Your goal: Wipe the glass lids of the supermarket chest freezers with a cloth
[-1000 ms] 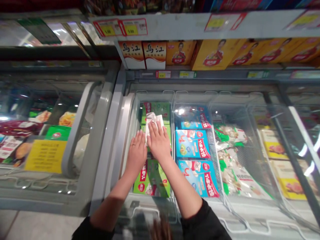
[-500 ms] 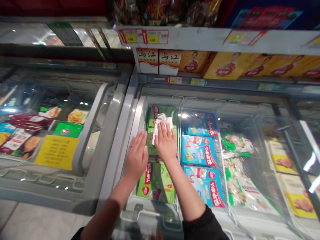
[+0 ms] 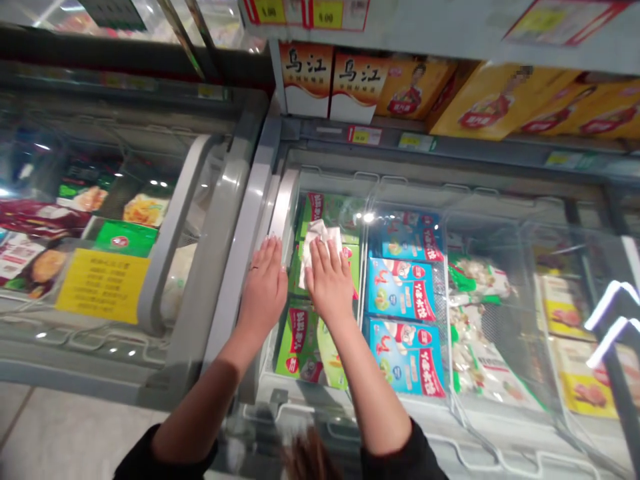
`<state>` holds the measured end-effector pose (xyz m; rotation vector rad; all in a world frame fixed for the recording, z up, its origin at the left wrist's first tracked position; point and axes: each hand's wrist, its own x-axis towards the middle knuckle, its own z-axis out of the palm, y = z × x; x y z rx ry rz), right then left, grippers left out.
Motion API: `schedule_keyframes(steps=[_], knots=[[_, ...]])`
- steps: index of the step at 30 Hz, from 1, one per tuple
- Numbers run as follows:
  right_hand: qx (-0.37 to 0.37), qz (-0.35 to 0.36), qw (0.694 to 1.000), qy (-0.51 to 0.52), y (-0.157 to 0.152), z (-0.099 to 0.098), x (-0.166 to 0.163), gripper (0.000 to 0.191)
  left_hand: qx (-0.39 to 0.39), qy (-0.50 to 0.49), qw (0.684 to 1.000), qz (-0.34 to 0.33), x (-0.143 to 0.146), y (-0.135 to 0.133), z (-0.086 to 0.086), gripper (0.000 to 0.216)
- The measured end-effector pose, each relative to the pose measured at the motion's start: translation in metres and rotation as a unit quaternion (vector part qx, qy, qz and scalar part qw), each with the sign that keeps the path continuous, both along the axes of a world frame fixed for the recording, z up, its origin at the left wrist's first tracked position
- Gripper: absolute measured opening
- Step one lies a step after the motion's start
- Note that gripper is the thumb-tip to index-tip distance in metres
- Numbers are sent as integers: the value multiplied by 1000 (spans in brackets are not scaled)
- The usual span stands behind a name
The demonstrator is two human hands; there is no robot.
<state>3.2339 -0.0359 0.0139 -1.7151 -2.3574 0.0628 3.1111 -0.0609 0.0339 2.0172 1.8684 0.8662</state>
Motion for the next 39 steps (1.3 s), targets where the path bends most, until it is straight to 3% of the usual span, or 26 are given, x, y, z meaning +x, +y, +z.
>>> schedule_keyframes(steps=[3, 7, 10, 13, 16, 19, 22, 25, 28, 31, 35, 39], knots=[[12, 27, 999, 12, 18, 0, -21, 46, -5, -6, 1000, -4, -1, 0, 0, 45], [-19, 76, 997, 8, -19, 2, -10, 45, -6, -12, 1000, -13, -1, 0, 1, 45], [-39, 44, 998, -7, -48, 2, 17, 46, -6, -11, 1000, -14, -1, -1, 1, 46], [-24, -20, 999, -15, -43, 0, 28, 48, -6, -1, 1000, -17, 1, -1, 0, 45], [-6, -22, 1000, -12, -26, -4, 12, 48, 2, 8, 1000, -26, 5, -3, 0, 45], [-22, 36, 999, -9, -36, -5, -7, 46, 13, 20, 999, -24, 7, -9, 2, 47], [-55, 75, 996, -9, -71, -4, -3, 45, 0, 45, 999, -22, 5, -28, 5, 47], [-73, 53, 996, -8, -99, -3, 21, 47, -32, 75, 996, -38, 2, -57, 3, 46], [-62, -11, 998, -1, -100, -6, 35, 49, -54, 92, 993, -42, 0, -87, -7, 46], [-43, -45, 998, 16, -93, -11, 23, 49, -55, 90, 994, -22, 0, -106, -19, 46], [-62, 56, 996, 39, -119, -16, 0, 48, -38, 94, 995, 13, 1, -112, -27, 45], [-122, 143, 982, 30, -178, -18, 20, 48, -19, 106, 994, 27, 3, -114, -27, 43]])
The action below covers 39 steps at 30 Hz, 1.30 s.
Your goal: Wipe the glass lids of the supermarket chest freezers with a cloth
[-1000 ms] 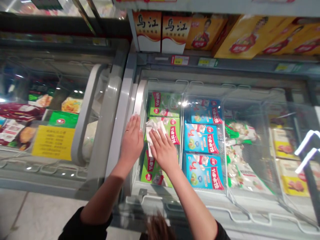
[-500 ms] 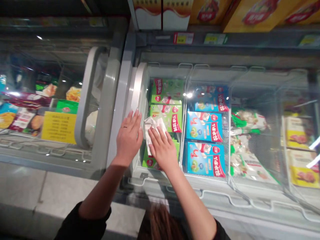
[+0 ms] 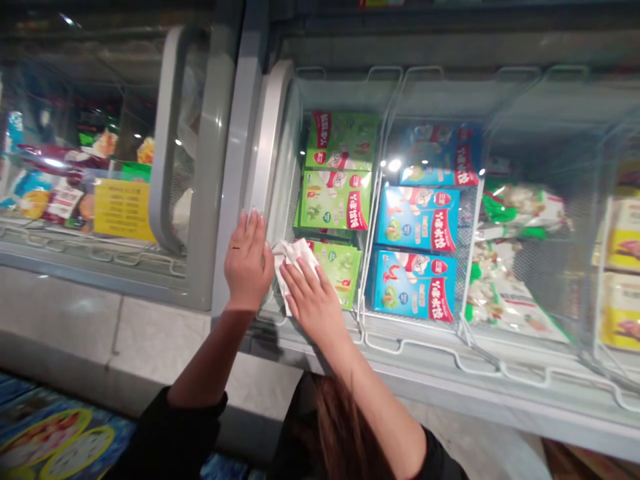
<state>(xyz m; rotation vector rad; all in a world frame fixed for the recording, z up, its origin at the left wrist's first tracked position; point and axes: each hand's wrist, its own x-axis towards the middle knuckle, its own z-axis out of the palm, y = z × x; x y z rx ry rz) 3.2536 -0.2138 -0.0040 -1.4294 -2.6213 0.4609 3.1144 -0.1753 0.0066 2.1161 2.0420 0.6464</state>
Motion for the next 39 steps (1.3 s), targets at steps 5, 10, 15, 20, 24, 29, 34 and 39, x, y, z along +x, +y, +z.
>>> schedule_keyframes(steps=[5, 10, 15, 20, 24, 29, 34, 39], knots=[[-9, -52, 998, -29, -22, -4, 39, 47, 24, -28, 999, 10, 5, -8, -4, 41], [33, -96, 995, -8, 11, -10, 8, 49, 41, -50, 997, 44, 4, -19, -13, 40], [2, 30, 999, 16, -19, -10, -11, 46, 31, -43, 998, 31, 3, -29, -18, 42], [-44, 111, 993, -8, -60, -10, 46, 45, 35, -33, 998, 36, 7, -38, -21, 41], [-20, -2, 999, -49, -44, -9, 83, 47, 57, -28, 998, 29, 8, -41, -26, 42], [20, -54, 998, -36, -25, -7, 50, 48, 85, -29, 996, 7, 7, -41, -33, 42], [-21, 86, 996, 3, -64, -6, 36, 43, 56, -37, 996, -60, 11, -47, -31, 42], [-39, 6, 999, -21, -82, -8, 91, 43, 13, -33, 995, -92, 45, -72, -29, 41]])
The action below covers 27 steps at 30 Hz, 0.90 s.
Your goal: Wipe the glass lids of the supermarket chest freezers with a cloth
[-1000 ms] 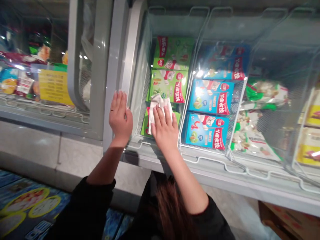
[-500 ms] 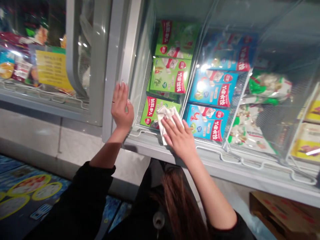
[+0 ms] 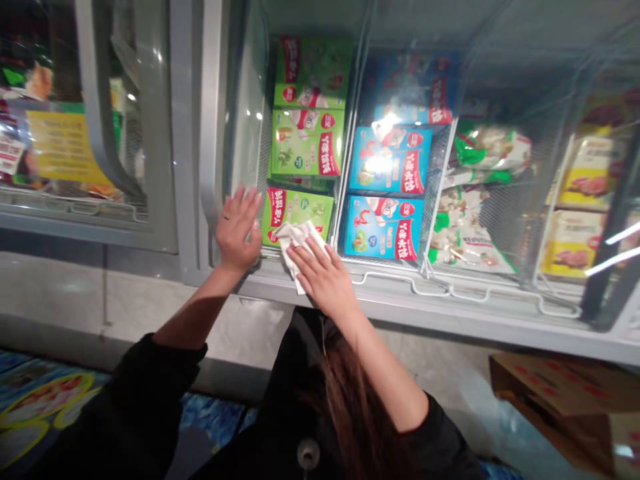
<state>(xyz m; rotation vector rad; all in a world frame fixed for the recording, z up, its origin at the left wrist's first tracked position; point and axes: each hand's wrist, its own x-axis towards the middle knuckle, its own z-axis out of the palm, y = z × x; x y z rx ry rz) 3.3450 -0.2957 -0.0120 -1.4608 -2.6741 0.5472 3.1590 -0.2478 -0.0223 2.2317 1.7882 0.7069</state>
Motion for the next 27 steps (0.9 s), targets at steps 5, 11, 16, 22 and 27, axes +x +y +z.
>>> schedule_keyframes(steps=[5, 11, 16, 22, 27], knots=[[46, -86, 995, 3, 24, -6, 11, 45, -50, -79, 996, -9, 58, -16, -8, 40], [39, 48, 998, 25, -3, -9, 39, 41, -58, -121, 991, 18, 92, -15, -11, 41], [33, -108, 993, -31, -29, -5, 107, 45, -88, -93, 992, 5, 113, -23, -5, 45], [47, -203, 978, -12, -21, -6, 90, 46, -107, -84, 990, 42, 147, -28, -5, 49], [13, -105, 994, -13, -37, -1, 101, 45, -107, -56, 991, 58, 156, -28, -6, 49]])
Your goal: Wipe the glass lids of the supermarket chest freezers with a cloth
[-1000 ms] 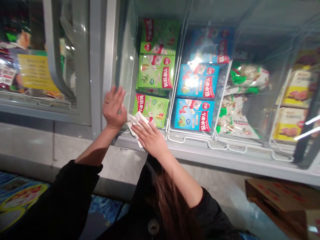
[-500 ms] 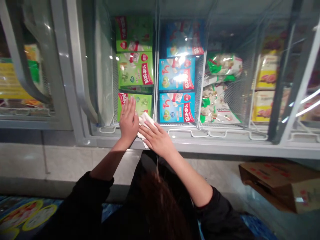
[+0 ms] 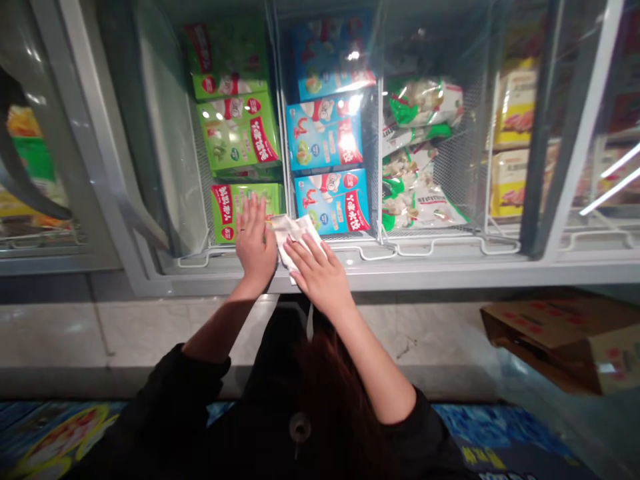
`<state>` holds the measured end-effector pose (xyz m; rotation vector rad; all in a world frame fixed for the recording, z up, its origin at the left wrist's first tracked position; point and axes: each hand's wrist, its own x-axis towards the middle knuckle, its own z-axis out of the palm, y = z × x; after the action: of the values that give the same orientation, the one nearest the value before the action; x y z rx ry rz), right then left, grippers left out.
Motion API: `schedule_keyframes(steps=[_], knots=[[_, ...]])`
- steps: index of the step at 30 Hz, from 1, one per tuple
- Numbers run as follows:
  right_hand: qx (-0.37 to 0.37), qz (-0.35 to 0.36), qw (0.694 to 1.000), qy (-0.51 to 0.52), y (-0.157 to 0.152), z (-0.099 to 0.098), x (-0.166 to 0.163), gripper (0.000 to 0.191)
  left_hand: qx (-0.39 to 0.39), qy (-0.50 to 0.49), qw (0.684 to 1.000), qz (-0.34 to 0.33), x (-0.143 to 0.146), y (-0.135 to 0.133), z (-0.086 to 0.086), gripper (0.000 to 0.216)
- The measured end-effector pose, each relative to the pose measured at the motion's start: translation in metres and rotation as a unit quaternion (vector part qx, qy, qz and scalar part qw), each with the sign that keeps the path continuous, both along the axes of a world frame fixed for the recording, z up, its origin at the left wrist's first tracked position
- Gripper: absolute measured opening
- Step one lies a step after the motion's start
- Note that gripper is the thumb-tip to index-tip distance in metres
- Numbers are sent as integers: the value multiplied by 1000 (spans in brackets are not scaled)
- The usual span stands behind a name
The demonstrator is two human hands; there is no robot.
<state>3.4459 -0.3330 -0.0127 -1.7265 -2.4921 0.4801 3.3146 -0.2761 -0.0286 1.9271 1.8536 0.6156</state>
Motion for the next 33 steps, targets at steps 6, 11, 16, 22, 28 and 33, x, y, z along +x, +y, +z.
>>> schedule_keyframes(steps=[6, 11, 16, 22, 28, 33], knots=[[36, -181, 978, -95, -2, -8, 85, 49, -4, 4, 1000, 7, 3, 0, 3, 51], [55, -228, 968, -85, 15, -8, 72, 50, 3, 0, 1000, 12, 6, 0, 5, 52], [9, -94, 995, -45, -2, 5, 50, 47, 0, -3, 1000, 11, 7, 0, 8, 53], [36, -153, 986, -55, 9, 3, 75, 49, 8, 4, 1000, 12, 7, 2, 9, 51], [119, -184, 975, -20, 82, 6, 34, 50, 47, 3, 999, 10, 5, 3, 7, 52], [83, -12, 996, -2, 65, 15, 15, 48, 65, -6, 998, 5, 3, 4, 8, 53]])
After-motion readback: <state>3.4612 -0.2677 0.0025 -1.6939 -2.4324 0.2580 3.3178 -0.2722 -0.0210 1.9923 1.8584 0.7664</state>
